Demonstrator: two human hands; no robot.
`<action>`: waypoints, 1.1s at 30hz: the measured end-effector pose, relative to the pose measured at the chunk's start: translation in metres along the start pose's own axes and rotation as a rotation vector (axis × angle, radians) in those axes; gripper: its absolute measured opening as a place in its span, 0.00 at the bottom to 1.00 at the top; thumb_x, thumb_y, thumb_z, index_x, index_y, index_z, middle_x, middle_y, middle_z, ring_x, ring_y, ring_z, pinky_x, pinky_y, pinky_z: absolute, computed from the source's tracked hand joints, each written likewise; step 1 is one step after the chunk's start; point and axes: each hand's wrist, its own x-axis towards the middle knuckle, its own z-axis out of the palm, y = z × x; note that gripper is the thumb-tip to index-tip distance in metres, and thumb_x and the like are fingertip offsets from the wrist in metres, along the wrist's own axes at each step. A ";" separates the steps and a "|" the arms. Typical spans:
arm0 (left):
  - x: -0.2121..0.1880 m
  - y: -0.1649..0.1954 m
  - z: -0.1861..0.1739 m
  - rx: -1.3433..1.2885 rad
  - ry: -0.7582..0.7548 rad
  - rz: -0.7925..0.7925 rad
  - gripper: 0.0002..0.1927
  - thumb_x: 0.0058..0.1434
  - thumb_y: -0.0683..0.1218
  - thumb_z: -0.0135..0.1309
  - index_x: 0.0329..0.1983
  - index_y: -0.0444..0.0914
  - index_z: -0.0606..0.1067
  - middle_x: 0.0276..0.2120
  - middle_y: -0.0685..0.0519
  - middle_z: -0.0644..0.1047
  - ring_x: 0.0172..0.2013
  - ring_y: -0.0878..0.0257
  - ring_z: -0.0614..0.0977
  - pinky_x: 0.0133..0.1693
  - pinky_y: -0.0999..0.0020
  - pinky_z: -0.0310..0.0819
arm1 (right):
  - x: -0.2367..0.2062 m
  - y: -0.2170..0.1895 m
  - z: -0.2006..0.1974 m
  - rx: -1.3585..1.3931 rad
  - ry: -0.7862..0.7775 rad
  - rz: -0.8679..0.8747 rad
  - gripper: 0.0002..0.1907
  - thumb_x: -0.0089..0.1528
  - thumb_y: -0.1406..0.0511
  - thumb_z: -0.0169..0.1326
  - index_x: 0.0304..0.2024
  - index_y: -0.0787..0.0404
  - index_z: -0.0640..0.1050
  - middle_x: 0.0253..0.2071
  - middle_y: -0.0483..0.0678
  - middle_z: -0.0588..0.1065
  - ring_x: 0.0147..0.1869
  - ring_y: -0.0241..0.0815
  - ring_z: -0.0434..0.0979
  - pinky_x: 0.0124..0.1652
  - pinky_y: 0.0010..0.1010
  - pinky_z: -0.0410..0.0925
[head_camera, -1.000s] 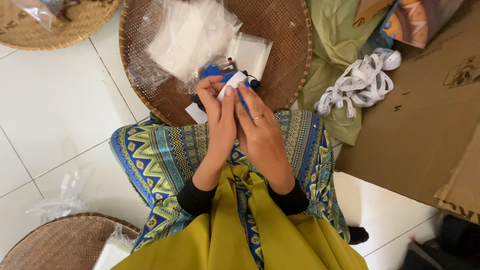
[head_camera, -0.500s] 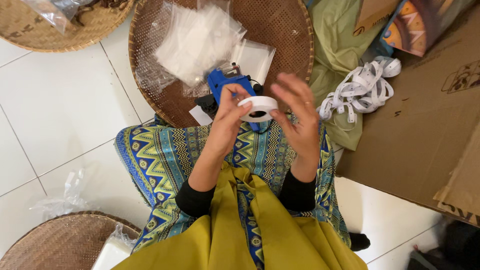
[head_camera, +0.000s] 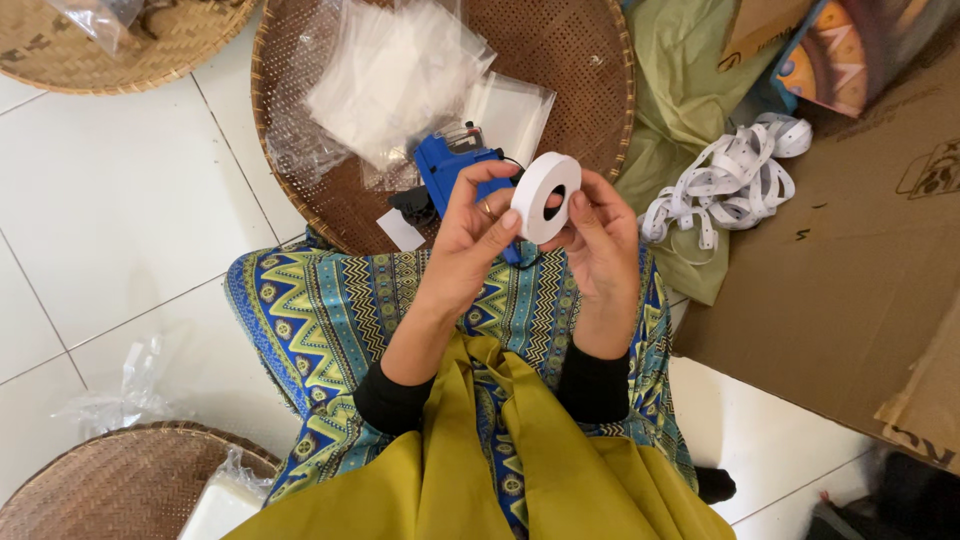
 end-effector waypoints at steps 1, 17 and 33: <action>-0.001 0.000 0.002 0.030 -0.013 0.019 0.25 0.76 0.41 0.52 0.71 0.38 0.58 0.58 0.43 0.77 0.58 0.61 0.78 0.63 0.64 0.69 | 0.000 0.001 -0.001 0.038 -0.014 0.012 0.22 0.72 0.66 0.53 0.64 0.73 0.69 0.49 0.56 0.79 0.44 0.45 0.84 0.38 0.33 0.79; -0.014 0.006 0.024 0.249 -0.011 0.171 0.27 0.76 0.37 0.51 0.72 0.38 0.53 0.60 0.43 0.75 0.57 0.61 0.75 0.62 0.64 0.68 | -0.002 0.003 0.003 0.109 -0.114 0.068 0.23 0.72 0.67 0.55 0.65 0.73 0.66 0.51 0.56 0.77 0.47 0.44 0.82 0.40 0.33 0.77; -0.012 -0.008 0.007 0.227 -0.102 0.238 0.14 0.80 0.41 0.45 0.66 0.37 0.65 0.61 0.48 0.70 0.62 0.62 0.73 0.65 0.65 0.67 | -0.034 -0.016 0.003 -0.418 0.038 -0.509 0.23 0.59 0.72 0.70 0.55 0.72 0.79 0.49 0.51 0.77 0.52 0.38 0.77 0.53 0.26 0.69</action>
